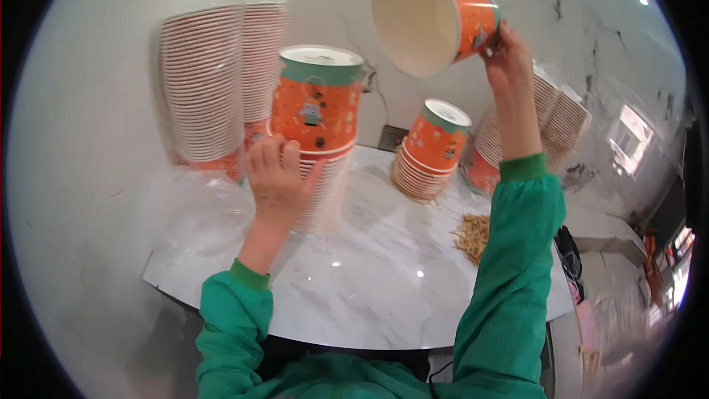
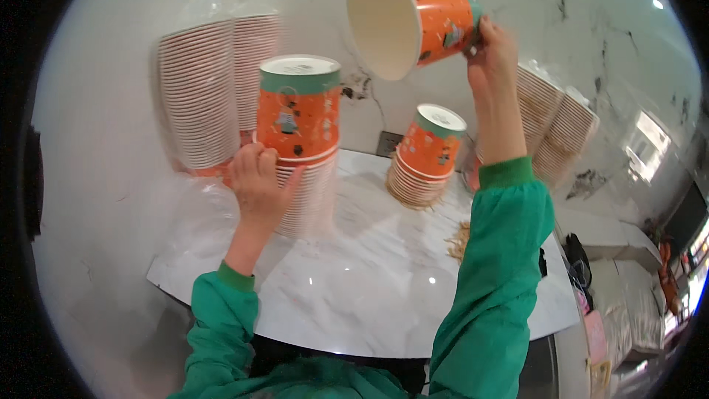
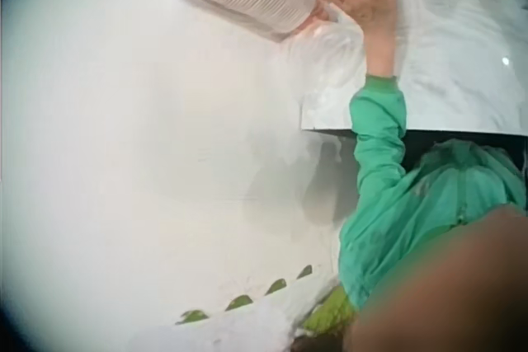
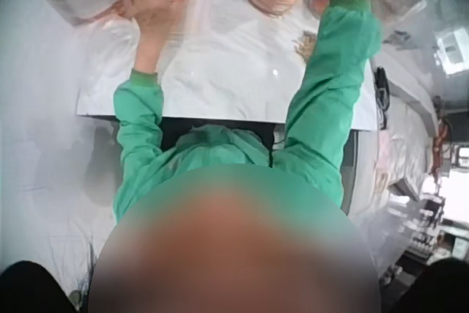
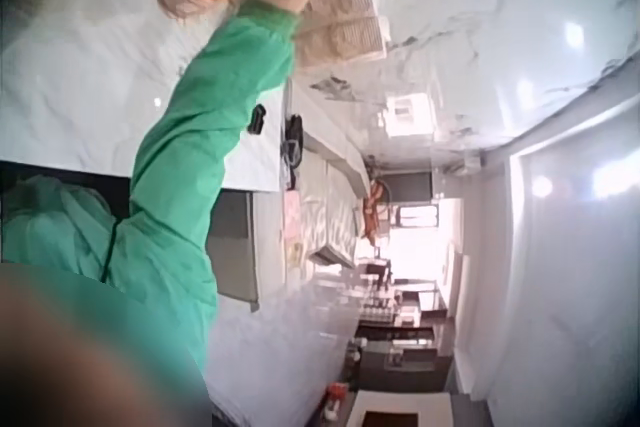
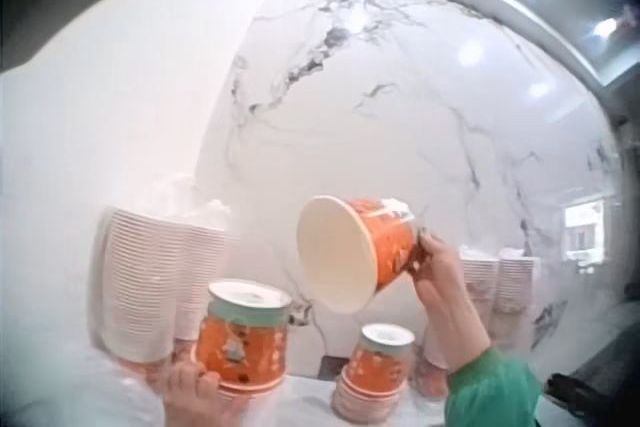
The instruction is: The recorder is manually tying thin strings onto the rims of decorative paper cups.
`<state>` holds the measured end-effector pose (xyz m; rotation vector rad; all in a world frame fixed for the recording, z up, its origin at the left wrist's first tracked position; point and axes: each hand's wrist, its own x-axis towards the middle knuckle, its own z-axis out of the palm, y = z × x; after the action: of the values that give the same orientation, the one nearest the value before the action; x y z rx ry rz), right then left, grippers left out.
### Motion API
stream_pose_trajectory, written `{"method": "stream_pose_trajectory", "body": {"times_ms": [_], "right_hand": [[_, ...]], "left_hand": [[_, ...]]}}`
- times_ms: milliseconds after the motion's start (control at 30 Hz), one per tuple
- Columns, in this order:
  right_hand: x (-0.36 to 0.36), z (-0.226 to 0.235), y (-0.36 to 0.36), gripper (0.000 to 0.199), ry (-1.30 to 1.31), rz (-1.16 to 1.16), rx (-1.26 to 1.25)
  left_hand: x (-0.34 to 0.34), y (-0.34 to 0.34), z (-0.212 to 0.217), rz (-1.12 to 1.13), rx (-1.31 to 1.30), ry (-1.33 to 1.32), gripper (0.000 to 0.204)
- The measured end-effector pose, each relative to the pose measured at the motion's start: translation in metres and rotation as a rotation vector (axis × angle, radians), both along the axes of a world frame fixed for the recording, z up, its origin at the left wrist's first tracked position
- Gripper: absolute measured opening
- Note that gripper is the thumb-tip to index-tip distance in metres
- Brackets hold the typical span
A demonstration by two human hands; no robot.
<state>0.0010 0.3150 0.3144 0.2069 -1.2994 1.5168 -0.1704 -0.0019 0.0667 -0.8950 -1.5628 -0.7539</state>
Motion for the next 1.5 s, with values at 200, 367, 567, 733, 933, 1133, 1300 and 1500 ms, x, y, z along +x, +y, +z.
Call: {"method": "stream_pose_trajectory", "body": {"times_ms": [200,367,567,733,933,1133,1300,1500], "right_hand": [[0.047,-0.141,-0.020,0.040,0.020,0.117,-0.581],[0.113,-0.226,-0.057,0.042,-0.147,0.002,-0.568],[0.129,-0.287,-0.104,0.049,-0.123,0.070,-0.910],[0.136,-0.307,-0.155,0.037,-0.241,0.215,-0.996],[0.174,-0.305,-0.201,0.028,-0.565,0.172,-0.794],[0.198,-0.317,-0.186,0.024,-1.037,-0.039,-0.079],[0.168,-0.285,-0.190,0.034,-0.596,-0.661,0.490],[0.139,-0.249,-0.181,0.058,-0.527,-0.551,0.741]], "left_hand": [[-0.006,-0.009,-0.005,0.076,0.013,-0.068,0.041],[0.060,0.011,0.014,-0.350,0.091,-0.116,0.033],[0.169,0.007,0.017,-0.774,-0.152,0.007,0.046],[0.191,0.019,0.003,-0.725,-0.327,-0.049,0.043],[0.170,0.007,0.009,-0.932,-0.198,-0.778,0.036],[0.134,-0.007,0.014,-1.119,-0.402,-1.020,0.031],[0.121,-0.012,0.012,-1.161,-0.475,-0.981,0.023],[0.127,-0.015,0.020,-1.213,-0.487,-1.015,0.018]]}}
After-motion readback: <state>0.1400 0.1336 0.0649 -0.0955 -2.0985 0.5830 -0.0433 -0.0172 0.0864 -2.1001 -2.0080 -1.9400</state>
